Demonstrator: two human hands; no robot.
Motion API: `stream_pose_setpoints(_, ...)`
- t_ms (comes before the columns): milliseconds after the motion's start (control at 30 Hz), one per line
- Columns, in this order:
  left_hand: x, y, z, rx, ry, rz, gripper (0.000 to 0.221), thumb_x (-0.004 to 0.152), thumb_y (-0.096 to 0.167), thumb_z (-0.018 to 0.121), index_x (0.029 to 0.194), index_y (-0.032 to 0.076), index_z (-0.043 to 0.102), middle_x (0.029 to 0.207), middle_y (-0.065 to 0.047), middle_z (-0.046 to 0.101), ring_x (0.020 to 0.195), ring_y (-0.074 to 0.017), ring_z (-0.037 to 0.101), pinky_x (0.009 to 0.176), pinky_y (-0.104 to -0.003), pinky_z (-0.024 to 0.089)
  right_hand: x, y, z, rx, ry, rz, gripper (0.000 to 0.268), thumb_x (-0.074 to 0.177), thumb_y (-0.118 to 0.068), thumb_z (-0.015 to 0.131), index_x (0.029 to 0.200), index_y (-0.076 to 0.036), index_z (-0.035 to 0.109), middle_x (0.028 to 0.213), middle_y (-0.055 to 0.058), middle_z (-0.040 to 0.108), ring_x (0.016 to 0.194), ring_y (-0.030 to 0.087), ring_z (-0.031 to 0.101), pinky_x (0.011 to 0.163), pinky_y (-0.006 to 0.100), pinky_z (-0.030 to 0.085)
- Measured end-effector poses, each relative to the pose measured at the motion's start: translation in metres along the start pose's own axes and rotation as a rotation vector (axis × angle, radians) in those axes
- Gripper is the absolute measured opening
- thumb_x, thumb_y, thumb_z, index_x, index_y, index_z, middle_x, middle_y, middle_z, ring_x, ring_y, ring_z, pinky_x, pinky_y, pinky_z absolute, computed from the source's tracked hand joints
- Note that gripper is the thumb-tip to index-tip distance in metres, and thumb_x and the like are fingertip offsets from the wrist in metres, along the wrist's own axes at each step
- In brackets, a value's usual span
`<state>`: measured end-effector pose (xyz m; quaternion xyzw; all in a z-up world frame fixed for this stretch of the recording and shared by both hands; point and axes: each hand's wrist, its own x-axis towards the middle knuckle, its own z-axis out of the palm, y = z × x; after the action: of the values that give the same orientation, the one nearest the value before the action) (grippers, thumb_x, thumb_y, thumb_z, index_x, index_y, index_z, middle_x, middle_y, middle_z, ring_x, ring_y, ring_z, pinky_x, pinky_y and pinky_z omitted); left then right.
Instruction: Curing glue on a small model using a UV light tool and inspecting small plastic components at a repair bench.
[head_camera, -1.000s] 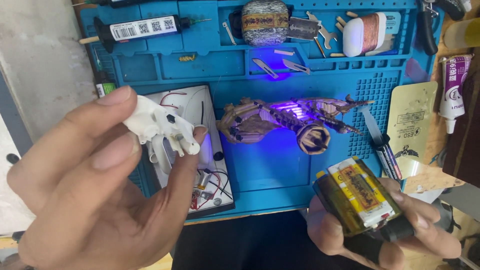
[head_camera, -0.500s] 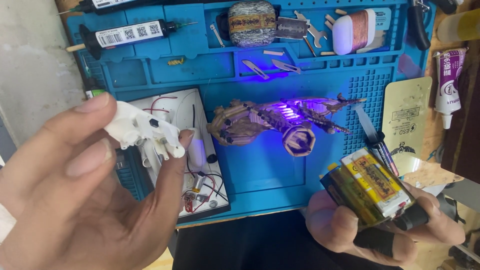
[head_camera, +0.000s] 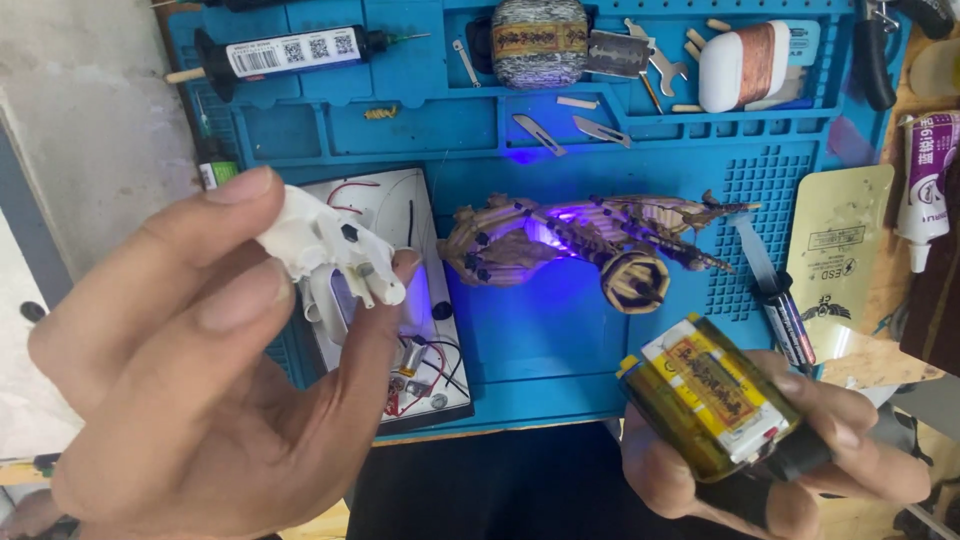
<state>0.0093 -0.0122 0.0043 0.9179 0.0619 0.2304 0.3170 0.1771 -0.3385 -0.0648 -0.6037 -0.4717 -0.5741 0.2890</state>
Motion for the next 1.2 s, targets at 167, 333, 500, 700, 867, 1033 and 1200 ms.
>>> stream_pose_setpoints(167,0.001,0.005,0.002,0.029,0.014,-0.028,0.071,0.119,-0.008,0.108,0.15,0.004,0.044,0.157,-0.045,0.057,0.145,-0.049,0.076,0.124,-0.048,0.071,0.038,-0.028,-0.044,0.239,-0.914,0.52,0.101,0.1,-0.029,0.089,0.176,-0.035,0.024,0.162,0.008,0.02,0.116,0.033,0.059,0.082,0.034,0.058)
stream_pose_setpoints(333,0.003,0.003,-0.006,0.05,-0.04,-0.005,0.068,0.119,-0.003,0.106,0.149,0.002,0.046,0.156,-0.048,0.06,0.143,-0.0507,0.078,0.121,-0.049,0.071,0.033,-0.012,-0.055,0.03,-1.052,-0.123,0.069,0.111,-0.02,0.068,0.172,-0.038,0.043,0.17,-0.003,0.028,0.13,0.029,0.058,0.101,0.038,0.047)
stream_pose_setpoints(500,0.001,-0.002,0.002,0.031,-0.013,0.004,0.07,0.119,-0.005,0.107,0.149,0.003,0.044,0.157,-0.046,0.057,0.143,-0.0511,0.077,0.121,-0.048,0.071,0.024,-0.014,-0.031,0.039,-0.87,0.192,0.074,0.107,0.01,0.102,0.131,-0.052,0.07,0.171,-0.006,0.024,0.114,0.05,0.057,0.083,0.051,0.055)
stream_pose_setpoints(700,-0.002,-0.022,0.021,-0.071,0.184,0.098,0.065,0.108,-0.011,0.103,0.15,0.002,0.054,0.15,-0.042,0.059,0.137,-0.0528,0.078,0.119,-0.059,0.072,-0.001,-0.013,0.009,-0.032,-0.414,0.092,0.069,0.1,-0.009,0.065,0.161,-0.034,0.045,0.133,0.033,0.036,0.079,0.046,0.042,0.058,0.054,0.048)
stream_pose_setpoints(867,0.007,-0.002,0.028,-0.107,0.238,0.078,0.083,0.107,-0.026,0.099,0.155,0.005,0.039,0.156,-0.035,0.046,0.145,-0.0478,0.063,0.107,-0.048,0.071,-0.012,-0.015,-0.031,0.088,-0.413,0.224,0.067,0.083,-0.009,0.094,0.132,-0.043,0.064,0.149,0.024,0.036,0.084,0.038,0.057,0.065,0.049,0.046)
stream_pose_setpoints(1033,0.014,0.02,0.037,-0.073,0.236,0.052,0.086,0.11,-0.03,0.093,0.157,0.008,0.032,0.155,-0.033,0.041,0.149,-0.0434,0.057,0.11,-0.044,0.07,-0.007,-0.036,-0.026,0.216,-0.38,0.405,0.069,0.094,-0.037,0.087,0.146,-0.02,0.046,0.144,0.016,0.036,0.116,0.025,0.047,0.081,0.043,0.065)
stream_pose_setpoints(1200,0.014,0.036,0.042,0.029,0.204,0.046,0.087,0.11,-0.026,0.093,0.157,0.009,0.029,0.154,-0.032,0.039,0.152,-0.042,0.053,0.108,-0.047,0.069,-0.003,-0.055,0.003,0.332,-0.076,0.581,0.059,0.085,-0.016,0.091,0.125,-0.021,0.048,0.137,0.001,0.042,0.111,0.022,0.054,0.085,0.039,0.067)
